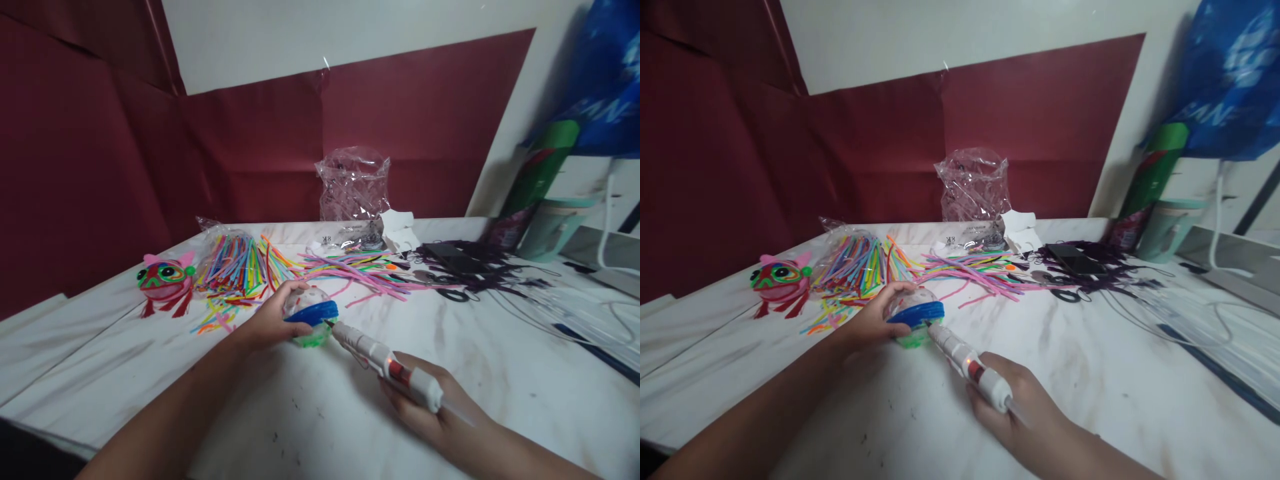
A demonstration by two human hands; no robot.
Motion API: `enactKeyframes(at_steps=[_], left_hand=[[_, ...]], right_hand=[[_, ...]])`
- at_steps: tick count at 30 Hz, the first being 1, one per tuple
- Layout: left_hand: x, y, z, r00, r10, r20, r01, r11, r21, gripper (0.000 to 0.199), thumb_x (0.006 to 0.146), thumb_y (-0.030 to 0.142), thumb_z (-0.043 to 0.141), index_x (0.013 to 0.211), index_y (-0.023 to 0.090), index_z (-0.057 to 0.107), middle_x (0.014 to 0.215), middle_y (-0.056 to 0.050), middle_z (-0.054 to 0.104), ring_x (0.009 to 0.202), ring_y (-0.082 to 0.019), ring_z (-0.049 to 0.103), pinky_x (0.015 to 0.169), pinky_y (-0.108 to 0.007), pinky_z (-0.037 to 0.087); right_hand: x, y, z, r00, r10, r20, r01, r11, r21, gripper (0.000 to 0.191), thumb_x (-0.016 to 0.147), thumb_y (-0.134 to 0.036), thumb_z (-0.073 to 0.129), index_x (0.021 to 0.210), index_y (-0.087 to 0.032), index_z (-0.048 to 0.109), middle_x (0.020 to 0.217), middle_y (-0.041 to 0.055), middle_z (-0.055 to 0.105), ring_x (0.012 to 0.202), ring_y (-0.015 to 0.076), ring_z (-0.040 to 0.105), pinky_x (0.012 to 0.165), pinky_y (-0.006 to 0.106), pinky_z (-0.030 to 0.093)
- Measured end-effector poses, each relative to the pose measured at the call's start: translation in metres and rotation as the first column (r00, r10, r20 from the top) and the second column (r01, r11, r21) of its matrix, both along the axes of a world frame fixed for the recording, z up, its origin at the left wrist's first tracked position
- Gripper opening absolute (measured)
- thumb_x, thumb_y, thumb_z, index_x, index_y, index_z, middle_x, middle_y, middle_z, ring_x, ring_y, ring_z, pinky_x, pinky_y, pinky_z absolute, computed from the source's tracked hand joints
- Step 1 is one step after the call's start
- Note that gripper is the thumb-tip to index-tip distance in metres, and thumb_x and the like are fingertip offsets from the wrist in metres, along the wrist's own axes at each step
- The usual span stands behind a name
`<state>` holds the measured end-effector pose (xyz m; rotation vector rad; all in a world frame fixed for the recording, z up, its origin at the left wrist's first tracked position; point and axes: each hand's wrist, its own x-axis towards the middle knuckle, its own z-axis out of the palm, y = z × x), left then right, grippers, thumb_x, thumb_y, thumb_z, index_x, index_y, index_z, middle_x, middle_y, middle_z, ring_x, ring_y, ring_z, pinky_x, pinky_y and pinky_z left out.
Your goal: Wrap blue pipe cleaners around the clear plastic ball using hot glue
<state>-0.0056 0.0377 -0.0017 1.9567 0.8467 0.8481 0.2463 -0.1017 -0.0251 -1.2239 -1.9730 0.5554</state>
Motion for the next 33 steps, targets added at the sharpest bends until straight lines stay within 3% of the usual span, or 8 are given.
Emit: enactKeyframes(at_steps=[6,19,24,33], left_hand=[[-0.0001,0.0003,-0.0002,1.000,0.008,-0.008,-0.007,1.000,0.023,0.069,0.058,0.031,0.080,0.118,0.023,0.047,0.129,-0.009,0.049,0.117,-0.031,0.048,0.098,-0.040,0.036],[0.0001,0.0022,-0.0026,1.000,-0.002,0.003,0.002,0.999,0.038,0.069,0.058,0.031,0.081,0.118,0.023,0.047,0.131,-0.010,0.048,0.121,-0.032,0.045,0.100,-0.041,0.034],[0.0000,0.0030,-0.0033,1.000,0.008,-0.009,-0.007,0.999,0.054,0.069,0.058,0.028,0.081,0.119,0.024,0.047,0.131,-0.010,0.047,0.122,-0.032,0.044,0.101,-0.041,0.032],[0.0005,-0.0001,-0.0005,1.000,0.021,-0.022,-0.020,0.999,0.025,0.071,0.058,0.028,0.081,0.120,0.024,0.047,0.130,-0.009,0.049,0.119,-0.032,0.048,0.101,-0.042,0.034]], right_hand=[[-0.0005,0.0002,-0.0007,1.000,-0.002,-0.024,0.001,1.000,-0.029,0.014,0.086,-0.028,0.044,0.073,-0.021,0.047,0.064,-0.0022,0.048,0.057,0.0132,0.048,0.052,0.021,0.043],[-0.0071,0.0000,0.0070,0.998,0.039,-0.050,-0.037,0.999,0.039,0.008,0.082,-0.023,0.047,0.075,-0.021,0.051,0.066,0.0003,0.056,0.059,0.0149,0.056,0.054,0.022,0.047],[-0.0064,0.0004,0.0054,0.996,0.070,-0.045,-0.070,0.998,0.008,0.006,0.082,-0.024,0.047,0.078,-0.021,0.049,0.073,0.0031,0.060,0.066,0.0170,0.059,0.061,0.025,0.049],[-0.0059,0.0011,0.0032,0.999,0.038,-0.016,-0.038,0.999,0.027,0.007,0.082,-0.023,0.048,0.075,-0.020,0.050,0.067,0.0012,0.058,0.060,0.0154,0.058,0.055,0.022,0.048]])
